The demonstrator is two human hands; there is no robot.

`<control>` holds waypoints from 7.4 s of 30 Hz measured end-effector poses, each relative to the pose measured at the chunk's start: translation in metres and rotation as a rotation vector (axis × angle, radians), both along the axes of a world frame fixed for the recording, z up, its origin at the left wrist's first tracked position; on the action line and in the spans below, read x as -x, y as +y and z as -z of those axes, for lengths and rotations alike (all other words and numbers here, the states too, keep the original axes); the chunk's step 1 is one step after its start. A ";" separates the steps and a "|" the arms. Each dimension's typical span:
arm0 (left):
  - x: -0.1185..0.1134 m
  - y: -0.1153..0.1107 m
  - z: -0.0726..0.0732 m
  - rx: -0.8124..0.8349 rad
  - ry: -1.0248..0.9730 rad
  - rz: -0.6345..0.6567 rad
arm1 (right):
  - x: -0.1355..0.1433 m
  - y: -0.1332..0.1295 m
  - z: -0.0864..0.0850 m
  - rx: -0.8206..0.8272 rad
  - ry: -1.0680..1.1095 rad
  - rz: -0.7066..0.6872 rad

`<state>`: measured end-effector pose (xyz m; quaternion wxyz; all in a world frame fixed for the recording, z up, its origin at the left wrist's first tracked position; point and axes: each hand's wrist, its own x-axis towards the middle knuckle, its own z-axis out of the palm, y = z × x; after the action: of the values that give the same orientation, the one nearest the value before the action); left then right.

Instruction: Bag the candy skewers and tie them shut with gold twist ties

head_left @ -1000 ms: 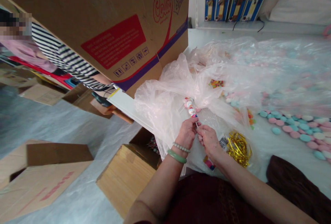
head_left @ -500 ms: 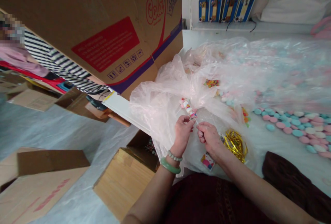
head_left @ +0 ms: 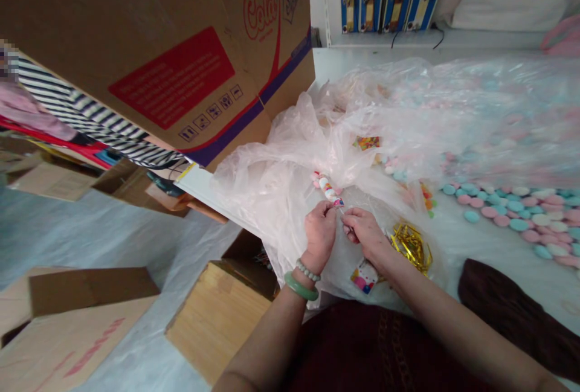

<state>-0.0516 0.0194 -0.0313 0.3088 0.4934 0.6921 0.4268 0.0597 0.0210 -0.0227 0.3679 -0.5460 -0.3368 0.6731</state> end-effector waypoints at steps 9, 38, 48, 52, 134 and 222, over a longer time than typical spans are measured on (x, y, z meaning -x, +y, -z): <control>-0.001 0.002 -0.016 0.016 -0.078 0.029 | -0.003 0.028 0.006 -0.100 -0.269 -0.013; -0.013 -0.006 -0.037 -0.077 0.020 0.194 | -0.022 0.013 -0.013 -0.909 -0.993 -0.141; -0.015 -0.010 -0.032 -0.051 0.010 0.149 | -0.015 0.008 -0.002 -0.709 -0.959 -0.166; -0.012 -0.008 -0.028 -0.072 -0.037 0.093 | -0.018 0.008 -0.011 -0.399 -0.431 -0.032; -0.025 -0.023 -0.013 0.343 -1.526 0.123 | -0.013 -0.021 -0.005 -0.403 -0.321 0.134; -0.038 -0.015 0.006 0.189 -0.986 0.038 | -0.017 0.001 0.004 -0.723 -1.082 -0.243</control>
<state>-0.0139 0.0042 -0.0368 0.6503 0.2153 0.4904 0.5387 0.0769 0.0223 -0.0269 0.2285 -0.6073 -0.7380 0.1853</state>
